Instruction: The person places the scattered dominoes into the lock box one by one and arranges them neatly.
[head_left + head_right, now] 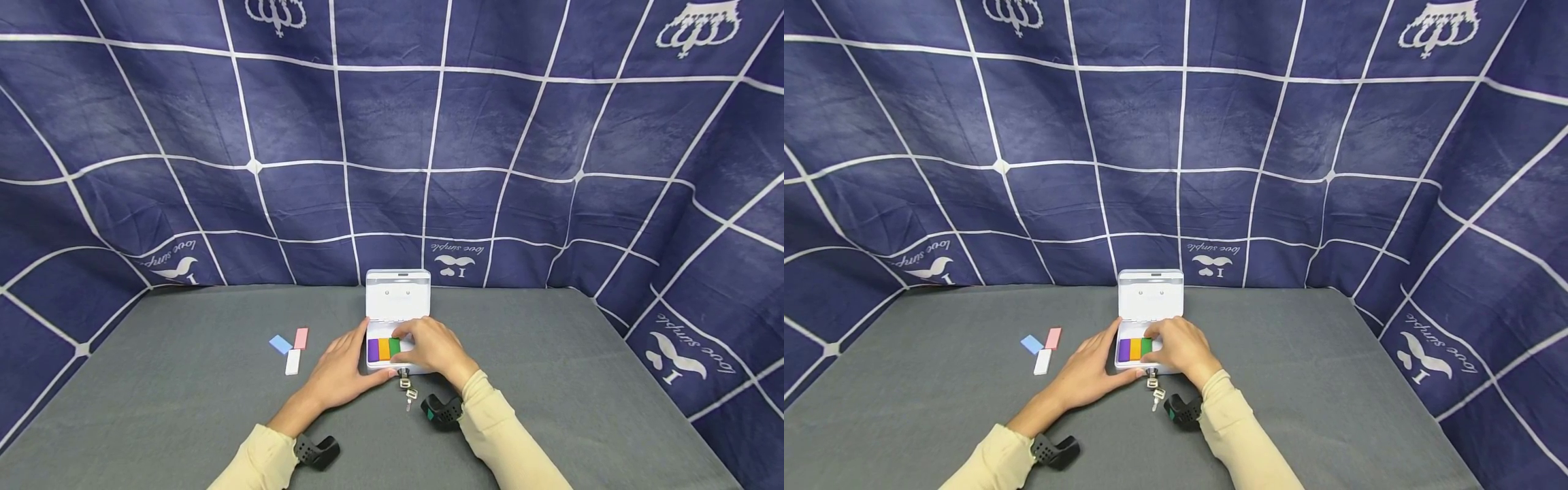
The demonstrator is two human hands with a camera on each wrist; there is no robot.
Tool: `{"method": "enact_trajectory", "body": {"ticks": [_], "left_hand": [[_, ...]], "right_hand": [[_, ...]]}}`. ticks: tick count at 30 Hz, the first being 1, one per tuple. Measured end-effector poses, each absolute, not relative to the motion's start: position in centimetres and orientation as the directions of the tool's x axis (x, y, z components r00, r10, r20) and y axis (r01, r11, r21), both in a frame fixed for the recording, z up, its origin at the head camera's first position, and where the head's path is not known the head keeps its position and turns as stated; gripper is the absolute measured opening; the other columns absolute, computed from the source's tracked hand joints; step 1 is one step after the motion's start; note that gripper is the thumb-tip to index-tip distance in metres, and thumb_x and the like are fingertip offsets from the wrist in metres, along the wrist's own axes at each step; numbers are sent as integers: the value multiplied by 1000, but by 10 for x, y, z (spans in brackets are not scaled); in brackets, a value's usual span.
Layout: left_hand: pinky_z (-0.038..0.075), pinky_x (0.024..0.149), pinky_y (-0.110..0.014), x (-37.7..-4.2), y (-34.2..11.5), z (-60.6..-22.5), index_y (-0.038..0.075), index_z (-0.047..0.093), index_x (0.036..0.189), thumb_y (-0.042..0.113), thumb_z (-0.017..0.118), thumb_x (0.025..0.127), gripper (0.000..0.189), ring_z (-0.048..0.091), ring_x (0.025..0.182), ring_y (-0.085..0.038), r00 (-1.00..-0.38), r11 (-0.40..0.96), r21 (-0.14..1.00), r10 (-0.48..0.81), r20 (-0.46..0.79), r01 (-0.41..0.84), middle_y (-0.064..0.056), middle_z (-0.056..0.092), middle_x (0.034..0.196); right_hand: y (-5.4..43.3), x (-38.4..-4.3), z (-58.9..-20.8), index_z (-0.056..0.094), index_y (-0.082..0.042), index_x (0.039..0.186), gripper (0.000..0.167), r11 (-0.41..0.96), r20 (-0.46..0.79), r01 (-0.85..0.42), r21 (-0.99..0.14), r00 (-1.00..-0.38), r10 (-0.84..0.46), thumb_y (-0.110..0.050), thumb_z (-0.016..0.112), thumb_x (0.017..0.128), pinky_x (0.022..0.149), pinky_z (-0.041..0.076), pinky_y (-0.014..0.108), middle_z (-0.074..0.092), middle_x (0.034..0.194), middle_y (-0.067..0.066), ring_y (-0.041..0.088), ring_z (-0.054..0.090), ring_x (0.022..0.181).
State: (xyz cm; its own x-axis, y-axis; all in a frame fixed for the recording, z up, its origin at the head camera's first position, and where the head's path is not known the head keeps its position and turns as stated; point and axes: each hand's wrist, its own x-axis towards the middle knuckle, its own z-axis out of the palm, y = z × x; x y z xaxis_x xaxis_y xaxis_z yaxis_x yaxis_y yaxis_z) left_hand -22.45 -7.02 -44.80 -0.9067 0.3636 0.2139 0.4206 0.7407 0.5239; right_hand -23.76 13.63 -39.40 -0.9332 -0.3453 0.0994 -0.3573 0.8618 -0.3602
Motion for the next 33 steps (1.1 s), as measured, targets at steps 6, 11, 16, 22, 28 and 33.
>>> {"method": "enact_trajectory", "body": {"ticks": [6,11,16,22,28,33], "left_hand": [[32,120,-50,-224,-71,-449,14,20,160,76,65,78,112,43,144,-27,-907,739,526,363,216,421,-12,45,156],[33,120,-50,-224,-71,-450,13,21,160,75,65,78,112,44,143,-28,-903,739,520,366,223,428,-13,46,155],[32,121,-49,-224,-71,-448,11,21,160,72,67,79,111,44,144,-28,-904,740,520,368,219,427,-14,46,154],[31,121,-50,-225,-70,-448,13,20,160,74,66,79,112,42,145,-28,-908,738,530,362,213,418,-13,44,156],[31,121,-50,-225,-70,-448,12,21,160,75,65,79,112,42,145,-27,-907,738,529,367,207,419,-13,44,156],[31,121,-49,-224,-71,-447,11,22,160,71,68,80,110,43,144,-27,-902,736,522,370,222,430,-13,46,155]], "right_hand": [[137,-237,-395,76,-19,111,43,860,101,-359,-363,-933,-346,-38,88,74,81,55,41,74,107,1,19,67,97],[138,-236,-397,73,-20,121,52,849,117,-367,-380,-930,-349,-38,87,75,80,55,39,75,109,0,17,66,95],[141,-237,-400,69,-21,127,58,834,145,-380,-400,-925,-351,-40,86,76,75,52,34,75,108,-5,13,64,90],[144,-237,-404,69,-20,127,57,800,204,-409,-439,-913,-354,-42,85,77,78,52,34,74,109,-5,13,65,94],[154,-235,-410,66,-18,130,60,727,281,-469,-501,-883,-376,-46,82,79,85,54,33,72,116,-3,14,66,98],[164,-233,-411,63,-21,134,67,707,302,-498,-501,-867,-397,-51,82,77,97,52,38,67,129,-7,14,63,112]]}}
